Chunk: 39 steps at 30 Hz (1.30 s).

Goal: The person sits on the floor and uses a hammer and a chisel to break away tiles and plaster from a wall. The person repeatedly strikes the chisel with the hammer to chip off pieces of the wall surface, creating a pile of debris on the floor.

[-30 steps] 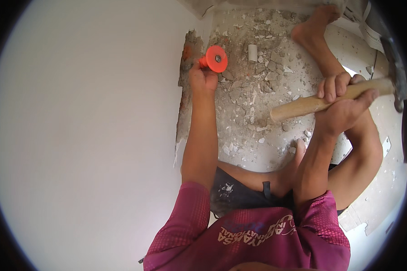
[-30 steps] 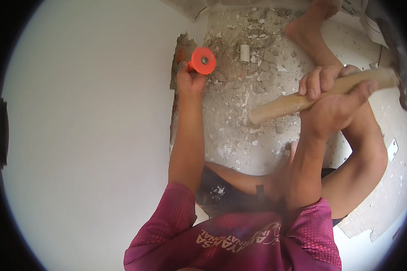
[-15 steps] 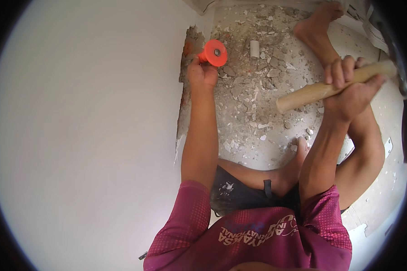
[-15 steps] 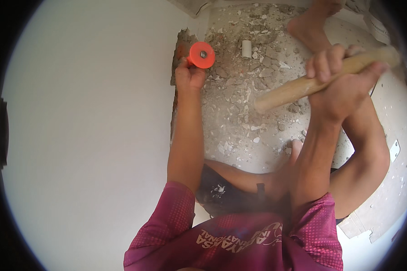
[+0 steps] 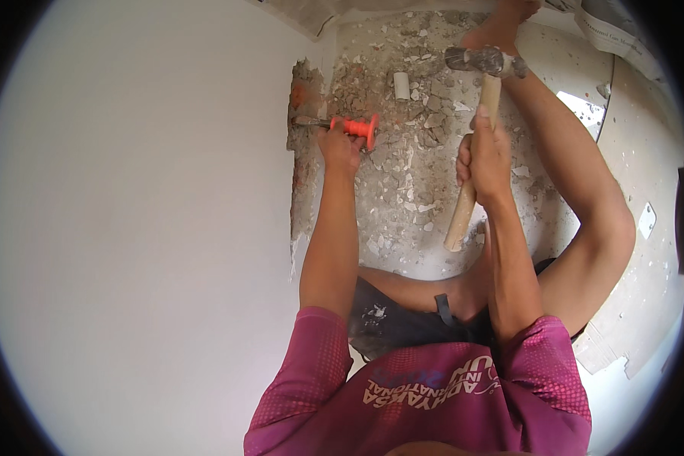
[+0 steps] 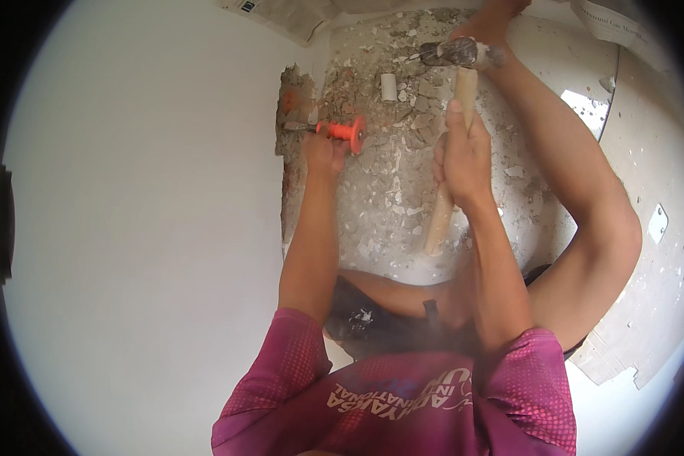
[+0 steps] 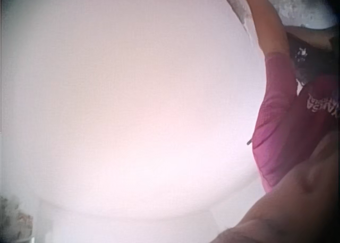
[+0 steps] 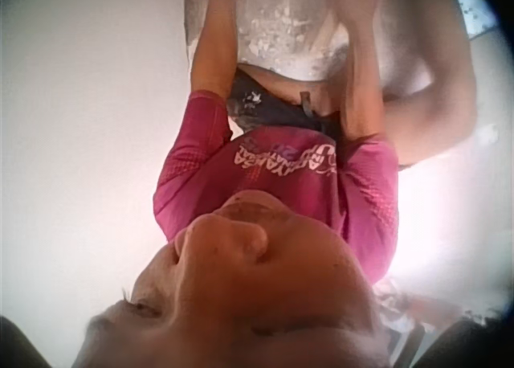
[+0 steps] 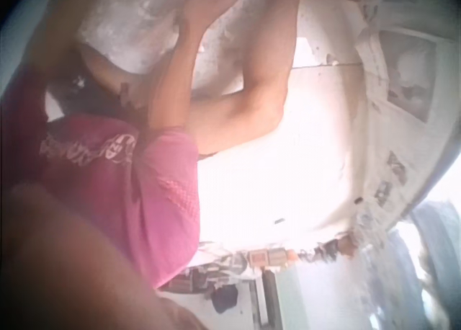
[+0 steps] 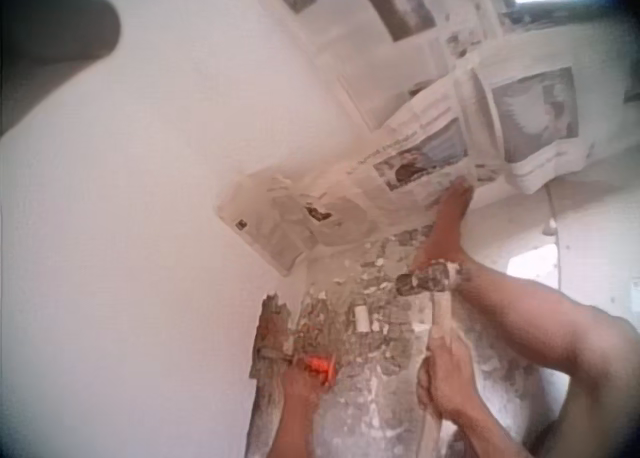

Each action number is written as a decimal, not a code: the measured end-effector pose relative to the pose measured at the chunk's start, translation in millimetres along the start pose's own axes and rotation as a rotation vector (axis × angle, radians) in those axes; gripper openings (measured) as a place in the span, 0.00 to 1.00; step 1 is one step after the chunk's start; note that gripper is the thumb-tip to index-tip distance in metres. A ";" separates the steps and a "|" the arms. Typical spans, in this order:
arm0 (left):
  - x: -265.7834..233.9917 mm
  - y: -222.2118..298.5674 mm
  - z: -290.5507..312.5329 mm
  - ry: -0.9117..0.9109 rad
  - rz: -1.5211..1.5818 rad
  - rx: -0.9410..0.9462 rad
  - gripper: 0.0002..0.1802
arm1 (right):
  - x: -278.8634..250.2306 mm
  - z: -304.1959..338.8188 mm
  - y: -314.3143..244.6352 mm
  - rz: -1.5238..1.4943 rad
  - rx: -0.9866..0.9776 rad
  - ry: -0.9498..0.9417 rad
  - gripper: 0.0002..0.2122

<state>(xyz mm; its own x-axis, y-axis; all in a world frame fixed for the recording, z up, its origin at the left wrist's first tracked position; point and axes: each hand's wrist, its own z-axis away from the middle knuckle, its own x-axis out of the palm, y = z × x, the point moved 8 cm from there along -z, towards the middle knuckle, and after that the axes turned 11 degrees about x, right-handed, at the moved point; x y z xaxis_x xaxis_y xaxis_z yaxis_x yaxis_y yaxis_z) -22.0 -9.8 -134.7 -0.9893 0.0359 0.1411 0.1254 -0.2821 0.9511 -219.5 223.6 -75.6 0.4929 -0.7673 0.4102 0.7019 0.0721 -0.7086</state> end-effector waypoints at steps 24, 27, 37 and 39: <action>-6.4 -8.0 -43.7 -0.084 0.489 -0.126 0.12 | -71.7 76.3 -148.3 -0.432 -0.737 0.147 0.29; -5.2 -10.3 -47.9 -0.020 0.603 -0.163 0.11 | 11.1 55.0 -60.7 -0.731 -0.626 -0.029 0.29; -10.3 -3.8 -46.3 0.027 0.599 -0.119 0.12 | 1.4 10.6 -24.4 -0.383 -0.103 0.052 0.26; -11.7 -5.1 -45.0 -0.009 0.603 -0.141 0.11 | -19.7 20.8 -69.5 -0.613 -0.357 0.014 0.26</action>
<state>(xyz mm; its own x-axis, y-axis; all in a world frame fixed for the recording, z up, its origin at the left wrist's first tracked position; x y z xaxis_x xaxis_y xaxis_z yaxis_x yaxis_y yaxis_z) -14.4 -51.9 -153.6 -0.7468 -0.1613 0.6452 0.6505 -0.3792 0.6581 -267.2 246.9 -22.5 0.0546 -0.6113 0.7895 0.6383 -0.5867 -0.4984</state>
